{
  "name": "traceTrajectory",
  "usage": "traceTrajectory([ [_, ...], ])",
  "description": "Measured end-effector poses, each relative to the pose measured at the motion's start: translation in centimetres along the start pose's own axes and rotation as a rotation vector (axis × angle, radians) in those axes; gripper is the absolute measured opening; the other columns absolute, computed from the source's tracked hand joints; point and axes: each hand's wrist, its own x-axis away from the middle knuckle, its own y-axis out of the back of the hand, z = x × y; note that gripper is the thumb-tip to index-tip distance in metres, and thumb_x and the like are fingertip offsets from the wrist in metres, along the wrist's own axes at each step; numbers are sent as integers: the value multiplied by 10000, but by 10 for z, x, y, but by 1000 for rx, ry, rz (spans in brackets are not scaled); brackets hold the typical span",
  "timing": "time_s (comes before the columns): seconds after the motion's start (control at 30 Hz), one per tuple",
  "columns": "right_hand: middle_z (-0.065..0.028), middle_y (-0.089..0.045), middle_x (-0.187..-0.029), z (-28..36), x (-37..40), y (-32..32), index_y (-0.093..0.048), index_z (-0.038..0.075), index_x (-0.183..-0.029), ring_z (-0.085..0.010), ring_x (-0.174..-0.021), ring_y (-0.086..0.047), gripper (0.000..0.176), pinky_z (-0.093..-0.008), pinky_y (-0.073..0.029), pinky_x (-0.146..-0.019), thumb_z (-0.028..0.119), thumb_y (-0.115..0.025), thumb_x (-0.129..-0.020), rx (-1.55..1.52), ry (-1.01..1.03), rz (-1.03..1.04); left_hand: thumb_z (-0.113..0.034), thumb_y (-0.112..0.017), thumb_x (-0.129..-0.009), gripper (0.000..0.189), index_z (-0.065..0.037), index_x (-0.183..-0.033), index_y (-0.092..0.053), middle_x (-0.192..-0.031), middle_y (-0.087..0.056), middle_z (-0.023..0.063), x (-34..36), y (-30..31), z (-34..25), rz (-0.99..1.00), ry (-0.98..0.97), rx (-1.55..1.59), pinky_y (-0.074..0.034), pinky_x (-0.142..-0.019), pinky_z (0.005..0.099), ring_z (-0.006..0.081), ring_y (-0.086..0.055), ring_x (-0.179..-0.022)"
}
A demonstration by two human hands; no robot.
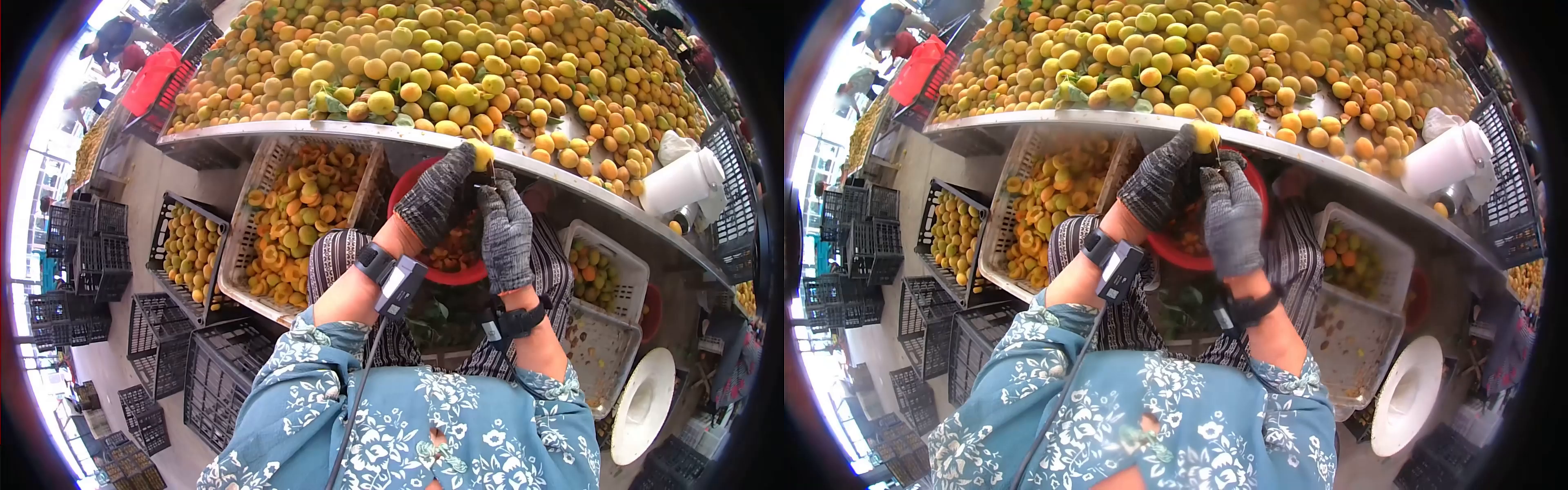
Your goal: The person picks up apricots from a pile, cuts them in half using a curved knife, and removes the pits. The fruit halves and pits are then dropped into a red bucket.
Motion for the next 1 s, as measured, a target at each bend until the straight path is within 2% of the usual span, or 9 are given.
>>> traceTrajectory([
  [0.23,-3,-634,-961,5,8,9,-597,-16,-1149,-46,-808,-547,244,-198,-464,-717,125,-568,-952,69,-64,-10,-216,-580,-931,259,-17,-1097,-588,-926,-609,45,-2,-10,-14,159,-179,-439,-498,-808,282,137,-591,-868],
  [0.33,-56,-646,-892,13,13,2,-619,-48,-1074,-115,-789,-558,220,-277,-468,-720,115,-582,-930,65,-135,-45,-200,-563,-936,242,-18,-1094,-584,-941,-606,45,-6,-1,-12,174,-207,-535,-483,-836,278,128,-581,-895],
  [0.4,-43,-631,-883,11,13,-4,-615,-48,-1069,-108,-769,-536,210,-263,-458,-702,108,-574,-934,-197,-261,-90,-191,-550,-944,234,-16,-1096,-580,-960,-612,47,-8,7,-7,156,-206,-559,-478,-849,278,129,-579,-912],
  [0.47,-44,-632,-892,11,8,-11,-613,-45,-1066,-105,-772,-530,206,-256,-454,-706,108,-572,-935,-244,-207,-103,-161,-521,-958,218,-9,-1104,-580,-1016,-618,57,-12,14,5,130,-478,-833,-470,-873,272,129,-575,-947],
  [0.57,-32,-631,-896,14,-2,-8,-614,-30,-1069,-89,-773,-529,204,-235,-452,-702,122,-557,-946,-215,-170,-69,-136,-488,-971,222,-11,-1127,-585,-1072,-613,60,5,-12,15,-21,-301,-515,-458,-895,264,126,-566,-986],
  [0.7,-21,-638,-895,14,-6,7,-613,-19,-1093,-84,-794,-550,226,-228,-462,-726,146,-538,-958,34,-135,46,-182,-506,-974,261,-29,-1170,-586,-1075,-607,41,9,-11,-12,150,-293,-883,-455,-879,266,116,-553,-980],
  [0.73,-20,-639,-898,13,-5,7,-612,-23,-1091,-84,-790,-552,227,-230,-461,-721,145,-540,-956,81,-114,37,-215,-528,-962,270,-30,-1148,-592,-1022,-616,24,7,-15,-11,107,-190,-650,-459,-847,262,108,-558,-945],
  [0.9,-100,-667,-919,6,5,6,-621,-44,-1085,-133,-806,-573,256,-262,-462,-739,154,-595,-925,133,-24,-65,-212,-538,-950,239,-37,-1098,-605,-964,-623,16,0,-4,-2,102,-285,-769,-464,-822,257,105,-570,-897],
  [1.0,-35,-634,-870,8,9,2,-626,-24,-1066,-94,-771,-527,217,-237,-448,-706,142,-589,-932,-105,-159,-25,-198,-528,-954,220,-35,-1079,-609,-963,-625,25,-5,4,-1,80,-336,-798,-469,-830,265,111,-575,-891],
])
